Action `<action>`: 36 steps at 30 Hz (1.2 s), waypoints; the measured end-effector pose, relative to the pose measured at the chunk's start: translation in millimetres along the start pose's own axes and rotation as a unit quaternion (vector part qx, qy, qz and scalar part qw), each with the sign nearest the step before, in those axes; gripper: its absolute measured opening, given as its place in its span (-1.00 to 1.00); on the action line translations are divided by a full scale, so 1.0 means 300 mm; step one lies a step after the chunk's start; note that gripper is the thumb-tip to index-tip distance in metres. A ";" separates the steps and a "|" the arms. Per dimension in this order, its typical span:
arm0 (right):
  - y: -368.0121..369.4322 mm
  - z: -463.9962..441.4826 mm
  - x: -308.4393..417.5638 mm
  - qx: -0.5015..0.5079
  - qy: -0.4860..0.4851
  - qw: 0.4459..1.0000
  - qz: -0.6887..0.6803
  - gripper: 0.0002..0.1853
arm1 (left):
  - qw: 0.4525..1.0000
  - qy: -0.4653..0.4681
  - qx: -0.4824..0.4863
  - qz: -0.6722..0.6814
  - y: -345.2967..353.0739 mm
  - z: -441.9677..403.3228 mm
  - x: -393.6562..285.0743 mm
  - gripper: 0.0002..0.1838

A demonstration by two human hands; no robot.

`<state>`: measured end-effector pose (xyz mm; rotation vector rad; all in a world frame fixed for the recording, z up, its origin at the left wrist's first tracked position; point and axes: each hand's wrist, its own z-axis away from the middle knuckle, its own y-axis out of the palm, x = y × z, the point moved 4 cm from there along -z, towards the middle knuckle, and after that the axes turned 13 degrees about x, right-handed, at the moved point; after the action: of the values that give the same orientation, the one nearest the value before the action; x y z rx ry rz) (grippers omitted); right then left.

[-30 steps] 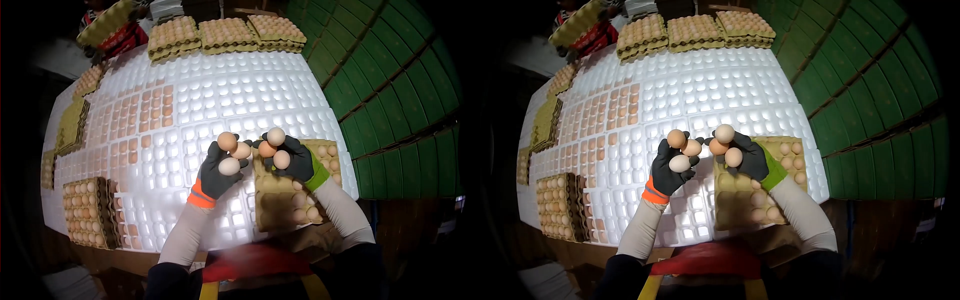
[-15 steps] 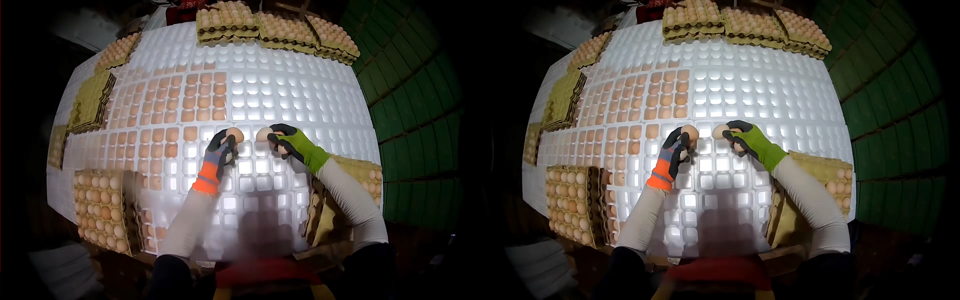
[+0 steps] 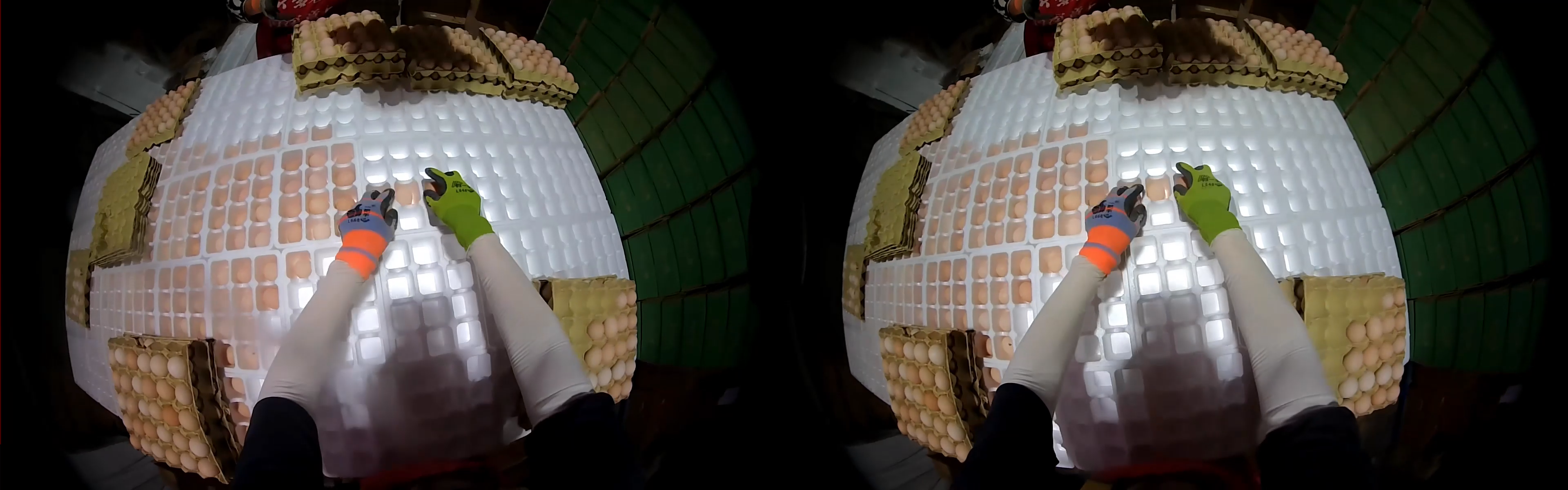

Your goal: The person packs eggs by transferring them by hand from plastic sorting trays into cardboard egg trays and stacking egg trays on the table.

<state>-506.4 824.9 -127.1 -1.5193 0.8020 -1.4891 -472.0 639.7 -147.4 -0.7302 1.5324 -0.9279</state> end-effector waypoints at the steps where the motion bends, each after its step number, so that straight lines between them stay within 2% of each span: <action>1: -0.017 0.020 0.011 -0.035 0.000 0.998 -0.050 -0.69 | 0.998 -0.009 0.040 -0.057 -0.011 0.010 -0.023 -0.63; 2: -0.005 0.027 0.021 -0.036 -0.001 0.998 -0.049 -0.69 | 0.998 -0.009 0.039 -0.057 -0.010 -0.004 -0.023 -0.63; 4: -0.001 0.073 0.043 -0.147 -0.073 0.985 -0.050 -0.67 | 0.995 -0.048 0.065 0.062 0.004 -0.024 -0.018 -0.55; 5: 0.045 0.067 0.025 -0.153 -0.103 0.980 0.070 -0.67 | 0.994 -0.021 0.023 0.109 0.002 -0.019 -0.032 -0.52; 6: 0.103 0.067 -0.005 -0.169 -0.160 0.970 0.077 -0.66 | 0.993 -0.020 0.025 0.109 0.012 -0.018 -0.047 -0.52; 8: 0.117 0.044 -0.041 -0.144 -0.116 0.983 -0.003 -0.64 | 0.997 0.021 -0.070 0.032 -0.015 0.001 -0.083 -0.54; 9: 0.116 0.032 -0.064 -0.147 -0.105 0.978 -0.105 -0.65 | 0.999 -0.017 -0.035 -0.001 -0.007 0.007 -0.083 -0.58; 10: 0.120 0.031 -0.092 -0.144 -0.088 0.964 -0.208 -0.66 | 0.994 -0.067 0.054 -0.060 0.042 -0.016 -0.051 -0.61; 11: 0.124 0.025 -0.125 -0.140 -0.063 0.922 -0.356 -0.69 | 0.995 -0.062 0.041 -0.065 0.052 -0.010 -0.051 -0.63; 12: 0.148 -0.008 -0.180 -0.130 -0.011 0.920 -0.369 -0.71 | 0.995 -0.066 0.021 -0.075 0.051 0.007 -0.046 -0.66; 13: 0.154 -0.020 -0.211 -0.152 -0.033 0.907 -0.390 -0.71 | 0.999 -0.022 -0.039 -0.021 0.049 0.037 -0.049 -0.66; 14: 0.101 0.010 -0.163 -0.126 -0.006 0.879 -0.460 -0.72 | 0.993 0.038 -0.105 0.033 0.044 0.033 -0.087 -0.67; 15: 0.027 0.028 -0.097 -0.100 0.014 0.883 -0.457 -0.73 | 0.991 0.047 -0.116 0.039 0.030 0.003 -0.134 -0.68; 16: -0.003 0.024 -0.085 -0.126 -0.021 0.873 -0.471 -0.74 | 0.990 0.062 -0.111 0.053 0.046 -0.015 -0.189 -0.69; 18: -0.092 0.035 -0.032 -0.125 -0.055 0.860 -0.492 -0.72 | 0.992 0.093 0.001 -0.086 0.185 -0.060 -0.189 -0.63; 19: -0.154 0.054 0.005 -0.107 -0.056 0.831 -0.543 -0.71 | 0.992 0.077 -0.008 -0.103 0.246 -0.067 -0.176 -0.59; 20: -0.236 0.083 0.040 -0.102 -0.059 0.847 -0.519 -0.69 | 0.986 0.116 -0.047 -0.112 0.232 -0.031 -0.177 -0.58; 21: -0.299 0.070 0.020 -0.129 -0.114 0.845 -0.506 -0.70 | 0.989 0.124 -0.048 -0.066 0.229 -0.010 -0.161 -0.60; 22: -0.408 0.128 0.037 -0.116 -0.145 0.836 -0.516 -0.71 | 0.985 0.154 -0.062 -0.039 0.217 -0.008 -0.139 -0.58; 23: -0.526 0.206 0.045 -0.109 -0.143 0.844 -0.505 -0.72 | 0.977 0.195 -0.073 0.036 0.218 -0.014 -0.090 -0.55; 24: -0.636 0.301 0.043 -0.127 -0.208 0.827 -0.506 -0.75 | 0.977 0.148 -0.054 0.145 0.082 0.068 -0.160 -0.53; 25: -0.745 0.408 -0.003 -0.093 -0.185 0.872 -0.444 -0.76 | 0.963 0.154 -0.143 0.171 0.057 0.091 -0.145 -0.58; 26: -0.843 0.524 -0.046 -0.100 -0.212 0.887 -0.398 -0.77 | 0.966 0.141 -0.133 0.171 0.027 0.101 -0.112 -0.62; 27: -0.910 0.632 -0.131 -0.116 -0.172 0.907 -0.367 -0.77 | 0.946 0.120 -0.098 0.285 0.042 0.115 -0.063 -0.66; 28: -0.972 0.753 -0.209 -0.125 -0.134 0.922 -0.342 -0.77 | 0.959 0.112 -0.058 0.253 -0.014 0.169 -0.124 -0.64; 29: -1.004 0.864 -0.321 -0.133 -0.073 0.936 -0.317 -0.79 | 0.944 0.123 -0.044 0.304 -0.055 0.240 -0.228 -0.67; 32: -0.985 1.197 -0.556 -0.111 0.088 0.967 -0.214 -0.83 | 0.920 0.145 0.103 0.349 -0.084 0.421 -0.558 -0.71; 34: -0.938 1.352 -0.601 -0.059 0.103 0.977 -0.176 -0.82 | 0.900 0.224 0.181 0.328 -0.082 0.539 -0.817 -0.71; 36: -0.927 1.419 -0.530 0.001 0.077 0.985 -0.153 -0.78 | 0.885 0.362 0.187 0.226 -0.073 0.648 -1.030 -0.71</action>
<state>-130.4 1144.0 74.3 -1.5937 0.6753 -1.8493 -231.1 861.0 16.0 0.3059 1.9583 -1.1471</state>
